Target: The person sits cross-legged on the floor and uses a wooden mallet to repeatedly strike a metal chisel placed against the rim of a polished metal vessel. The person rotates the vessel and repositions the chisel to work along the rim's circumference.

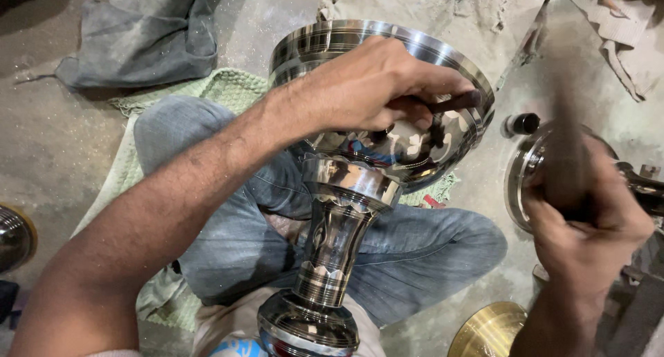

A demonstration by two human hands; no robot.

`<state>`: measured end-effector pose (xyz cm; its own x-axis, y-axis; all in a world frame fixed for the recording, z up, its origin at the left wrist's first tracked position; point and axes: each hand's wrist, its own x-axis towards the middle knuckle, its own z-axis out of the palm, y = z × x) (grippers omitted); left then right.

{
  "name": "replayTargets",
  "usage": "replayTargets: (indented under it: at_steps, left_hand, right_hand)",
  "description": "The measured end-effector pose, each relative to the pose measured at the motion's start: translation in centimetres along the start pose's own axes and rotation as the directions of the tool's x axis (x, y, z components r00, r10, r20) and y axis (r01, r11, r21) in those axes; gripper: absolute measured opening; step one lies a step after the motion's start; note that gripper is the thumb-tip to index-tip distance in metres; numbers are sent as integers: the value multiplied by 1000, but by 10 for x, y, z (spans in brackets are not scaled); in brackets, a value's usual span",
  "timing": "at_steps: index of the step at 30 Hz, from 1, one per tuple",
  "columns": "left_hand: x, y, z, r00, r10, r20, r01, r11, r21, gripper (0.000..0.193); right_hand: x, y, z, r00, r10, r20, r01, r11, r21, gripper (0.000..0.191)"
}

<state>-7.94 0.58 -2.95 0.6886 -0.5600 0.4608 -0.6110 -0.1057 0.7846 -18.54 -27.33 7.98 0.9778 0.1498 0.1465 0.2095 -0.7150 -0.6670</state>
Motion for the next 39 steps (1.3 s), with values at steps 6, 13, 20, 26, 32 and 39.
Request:
replayTargets:
  at_steps: [6, 13, 20, 26, 32, 39]
  left_hand:
    - [-7, 0, 3, 989, 89, -118, -84, 996, 41, 50]
    - [-17, 1, 9, 992, -23, -126, 16, 998, -61, 49]
    - [-30, 2, 19, 965, 18, -260, -14, 1000, 18, 43]
    - [-46, 6, 30, 947, -88, -310, 84, 996, -26, 51]
    - [-53, 11, 43, 905, -101, -414, 133, 990, 48, 39]
    - [-62, 20, 50, 858, -157, -488, 151, 987, -51, 35]
  right_hand:
    - [7, -9, 1, 1000, -16, 22, 17, 998, -54, 61]
    - [14, -9, -3, 990, -54, 126, 60, 997, -40, 45]
    - [19, -24, -13, 985, 41, 170, 4, 967, -255, 58]
    - [28, -25, -14, 972, -59, 227, 106, 974, -200, 61]
    - [45, -9, -36, 907, 139, 398, 89, 859, -504, 61]
    - [53, 0, -44, 871, 176, 459, 80, 870, -486, 66]
